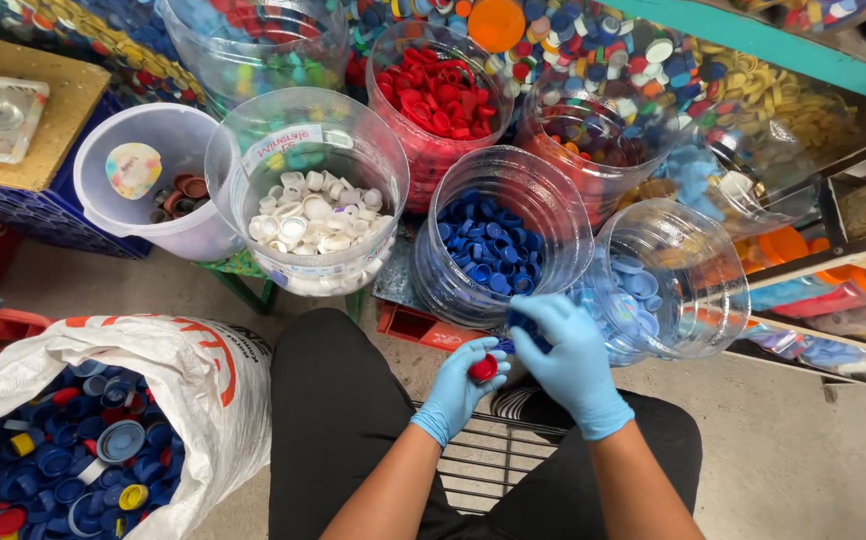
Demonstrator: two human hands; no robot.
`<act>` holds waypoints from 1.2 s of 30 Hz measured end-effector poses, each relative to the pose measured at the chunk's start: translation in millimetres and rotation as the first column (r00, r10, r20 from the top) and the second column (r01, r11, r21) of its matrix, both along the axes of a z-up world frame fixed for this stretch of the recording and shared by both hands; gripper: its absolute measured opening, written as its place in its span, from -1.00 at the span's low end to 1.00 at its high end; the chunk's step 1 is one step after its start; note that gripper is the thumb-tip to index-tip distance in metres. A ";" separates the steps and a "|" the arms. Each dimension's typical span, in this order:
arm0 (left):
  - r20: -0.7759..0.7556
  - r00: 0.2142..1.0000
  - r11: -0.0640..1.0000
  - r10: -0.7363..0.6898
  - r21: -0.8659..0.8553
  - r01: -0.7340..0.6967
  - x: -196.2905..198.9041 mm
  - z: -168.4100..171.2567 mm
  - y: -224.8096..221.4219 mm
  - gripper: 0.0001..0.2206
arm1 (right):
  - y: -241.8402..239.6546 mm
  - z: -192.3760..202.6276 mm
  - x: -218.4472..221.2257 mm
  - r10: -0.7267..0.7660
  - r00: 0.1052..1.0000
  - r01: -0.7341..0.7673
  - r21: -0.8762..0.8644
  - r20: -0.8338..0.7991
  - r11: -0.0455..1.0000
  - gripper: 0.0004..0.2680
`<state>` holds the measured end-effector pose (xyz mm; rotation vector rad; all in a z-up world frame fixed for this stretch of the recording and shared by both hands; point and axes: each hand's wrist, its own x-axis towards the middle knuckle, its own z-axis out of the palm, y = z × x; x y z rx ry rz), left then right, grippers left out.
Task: The person sits on the floor and sorts plastic bottle caps by color, picking them from a large white sack and placing them into clear plastic containers filled with red, blue, white, and orange caps.
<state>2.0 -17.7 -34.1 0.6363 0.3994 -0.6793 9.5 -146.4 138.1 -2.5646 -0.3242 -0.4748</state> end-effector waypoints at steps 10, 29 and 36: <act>0.100 0.995 1.000 -0.004 -0.025 0.007 -2.2 11.8 4.0 -0.54 | 10.9 41.7 28.4 -0.159 0.875 0.058 0.227 0.457 0.972 -0.61; 0.011 1.000 1.000 -0.021 -0.013 0.021 -1.2 24.0 -1.0 -0.74 | -2.3 -44.8 -22.4 0.035 0.972 -0.117 -0.349 -0.231 0.930 -0.70; 0.023 1.000 0.999 0.003 -0.044 -0.002 0.2 -8.4 -5.5 -0.54 | 28.1 44.4 41.6 0.242 0.961 -0.210 -0.214 0.137 0.954 -0.64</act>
